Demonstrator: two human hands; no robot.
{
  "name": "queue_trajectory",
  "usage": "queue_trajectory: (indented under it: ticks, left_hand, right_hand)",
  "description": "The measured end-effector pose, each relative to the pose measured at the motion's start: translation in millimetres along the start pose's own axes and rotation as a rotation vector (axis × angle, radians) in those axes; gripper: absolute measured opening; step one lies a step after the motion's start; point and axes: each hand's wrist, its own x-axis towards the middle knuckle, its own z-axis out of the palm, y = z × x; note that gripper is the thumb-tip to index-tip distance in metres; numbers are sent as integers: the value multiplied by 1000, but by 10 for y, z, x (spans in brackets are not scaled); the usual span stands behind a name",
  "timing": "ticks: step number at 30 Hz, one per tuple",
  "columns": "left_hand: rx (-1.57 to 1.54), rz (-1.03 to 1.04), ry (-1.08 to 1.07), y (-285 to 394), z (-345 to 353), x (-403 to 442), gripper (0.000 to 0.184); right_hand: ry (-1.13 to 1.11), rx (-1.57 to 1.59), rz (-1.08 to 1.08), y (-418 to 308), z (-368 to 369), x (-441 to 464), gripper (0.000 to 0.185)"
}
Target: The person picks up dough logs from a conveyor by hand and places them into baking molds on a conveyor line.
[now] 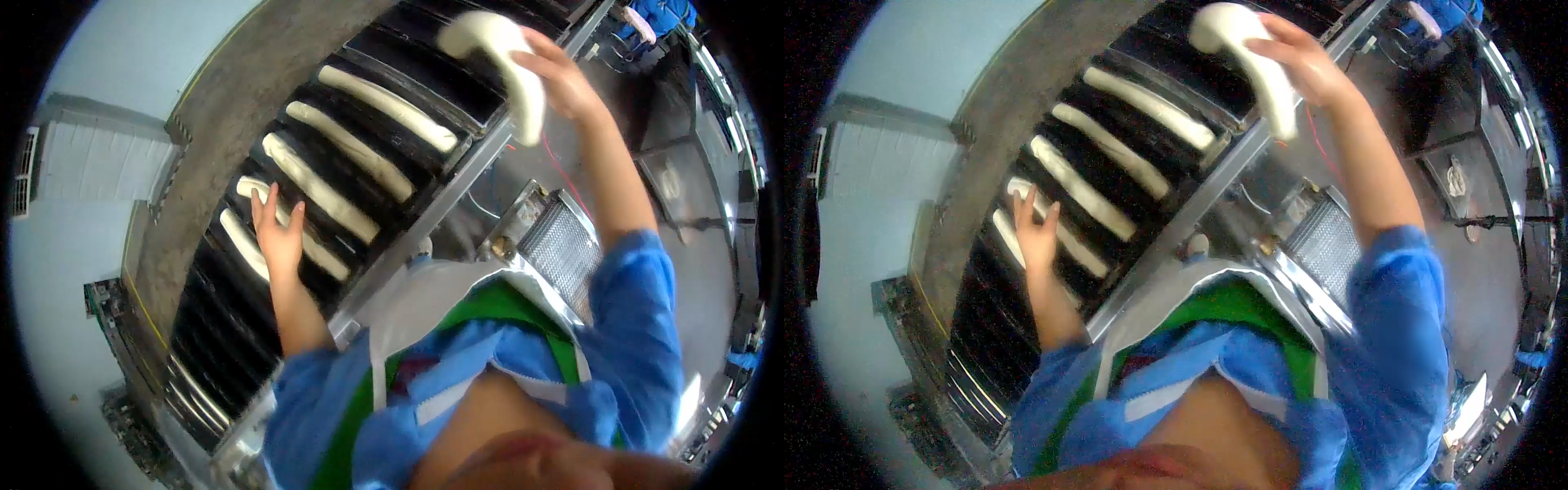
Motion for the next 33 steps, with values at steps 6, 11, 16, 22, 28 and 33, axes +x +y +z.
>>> queue_trajectory:
  ticks: [6, 11, 16, 22, 28, 33]
  left_hand:
    - [-78, -77, -81, -171, 217, -41, 49]
    - [-157, 11, -154, -40, 534, 178, 48]
    - [-507, -104, -340, 347, 1127, 552, 43]
    - [-895, -315, -602, 986, 1742, 771, 45]
    - [-751, -546, -546, 1534, 1849, 822, 61]
    - [-784, -634, -378, 1631, 2057, 964, 72]
  right_hand:
    - [17, -906, 35, 1174, 344, 603, 59]
    - [107, -928, -119, 1414, -36, -323, 44]
    - [413, -1124, 192, 1702, -987, -1666, 38]
    - [636, -1289, 863, 1711, -1776, -3702, 55]
    - [630, -1289, 1232, 1645, -2092, -5063, 58]
    - [570, -1433, 1205, 1591, -2476, -5166, 71]
